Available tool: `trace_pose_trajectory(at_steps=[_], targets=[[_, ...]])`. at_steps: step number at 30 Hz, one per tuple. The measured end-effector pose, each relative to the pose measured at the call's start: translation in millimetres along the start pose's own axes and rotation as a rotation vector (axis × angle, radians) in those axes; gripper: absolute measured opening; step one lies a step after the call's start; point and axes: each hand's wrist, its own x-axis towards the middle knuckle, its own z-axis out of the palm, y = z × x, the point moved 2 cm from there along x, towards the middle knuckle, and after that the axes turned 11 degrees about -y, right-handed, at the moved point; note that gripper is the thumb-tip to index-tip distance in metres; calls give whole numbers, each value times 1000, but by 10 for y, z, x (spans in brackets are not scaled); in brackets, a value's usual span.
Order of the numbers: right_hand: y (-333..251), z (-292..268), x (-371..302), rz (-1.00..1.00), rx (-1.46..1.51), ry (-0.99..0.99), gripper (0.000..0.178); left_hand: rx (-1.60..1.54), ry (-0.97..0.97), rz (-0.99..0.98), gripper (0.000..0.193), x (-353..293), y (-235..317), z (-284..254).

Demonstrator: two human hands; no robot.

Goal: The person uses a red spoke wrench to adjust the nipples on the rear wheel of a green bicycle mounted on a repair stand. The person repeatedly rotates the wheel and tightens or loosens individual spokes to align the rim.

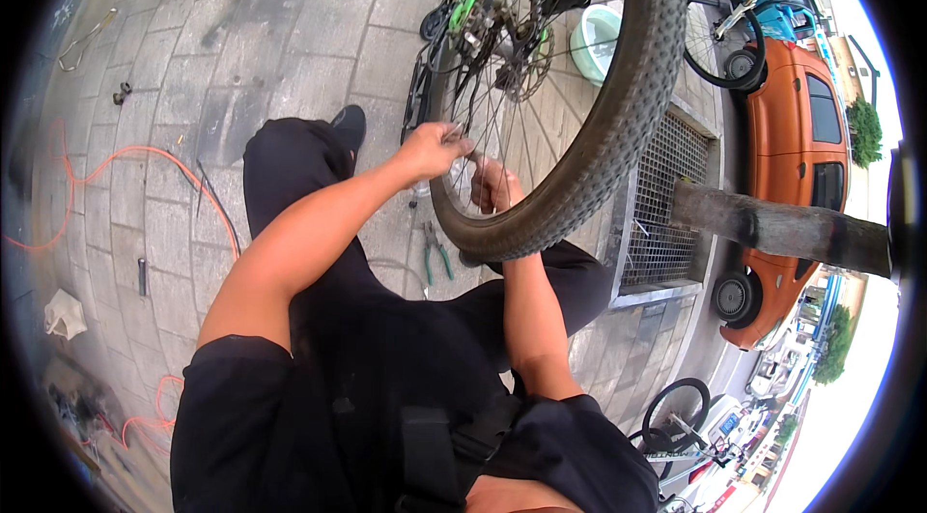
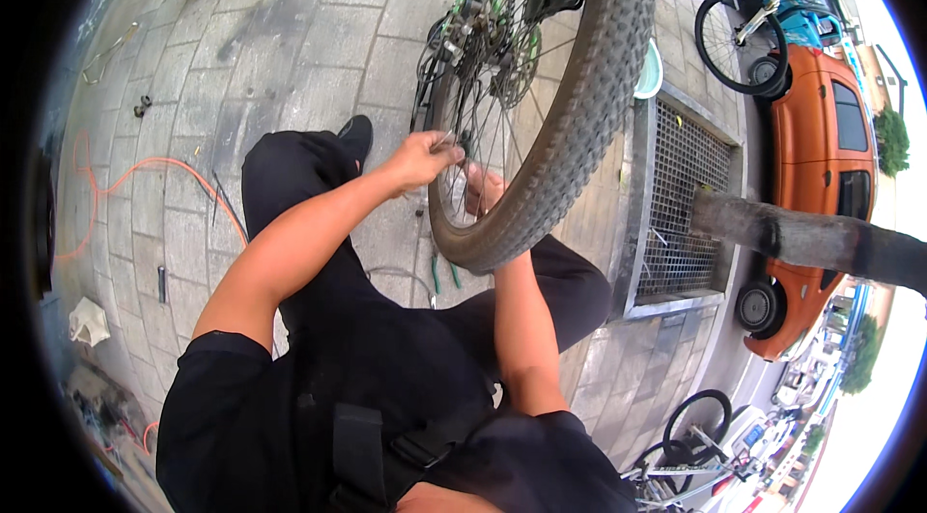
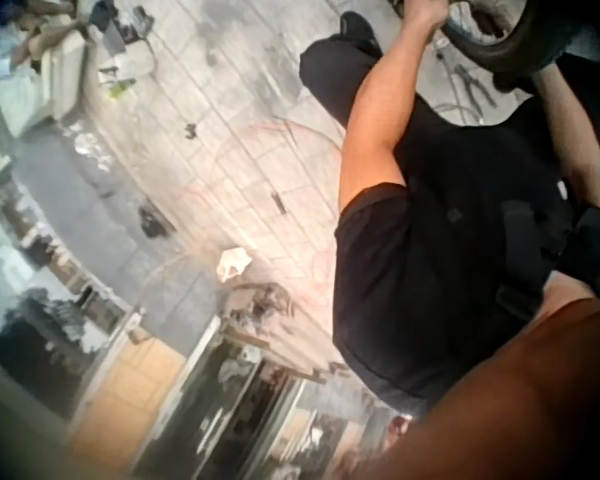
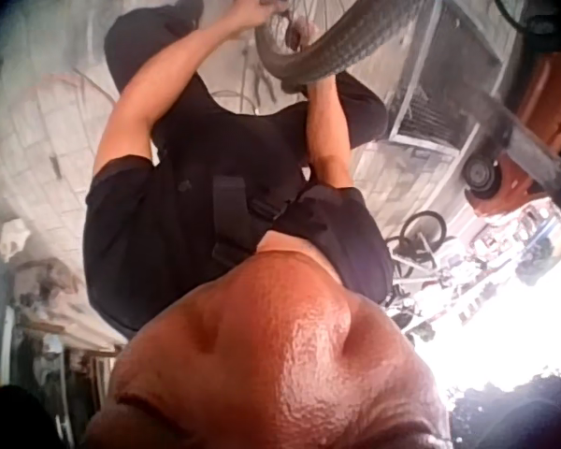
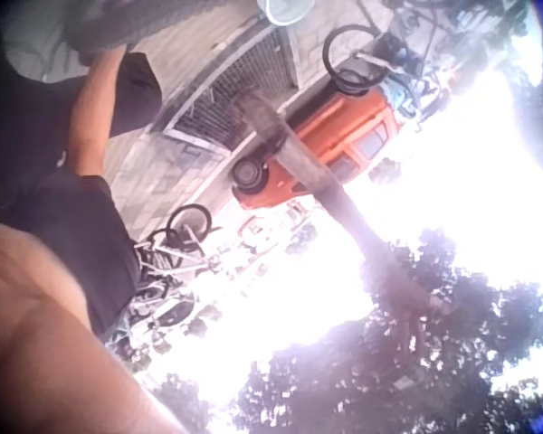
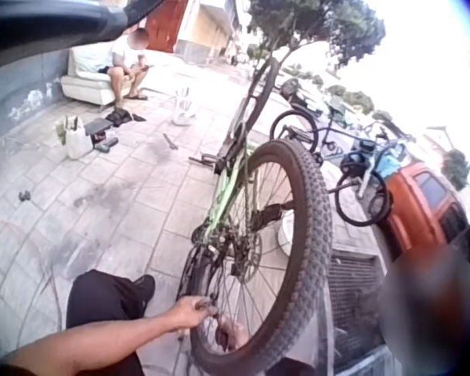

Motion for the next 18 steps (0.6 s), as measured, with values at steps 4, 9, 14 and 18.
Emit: trace_pose_trajectory(at_steps=[4, 9, 14, 18], targets=[[-164, 96, -49, 8, -23, -24, 26, -17, -58, -71, 45, -6, 94, -22], [-34, 71, -57, -24, -92, -2, 31, -56, -8, -3, 34, -18, 59, -15], [11, -161, 120, -31, -382, 191, 60, 155, 263, 84, 42, 65, -145, -73], [-234, -166, -81, 17, 18, 100, 79, -243, 112, -39, 46, -68, 202, -89]])
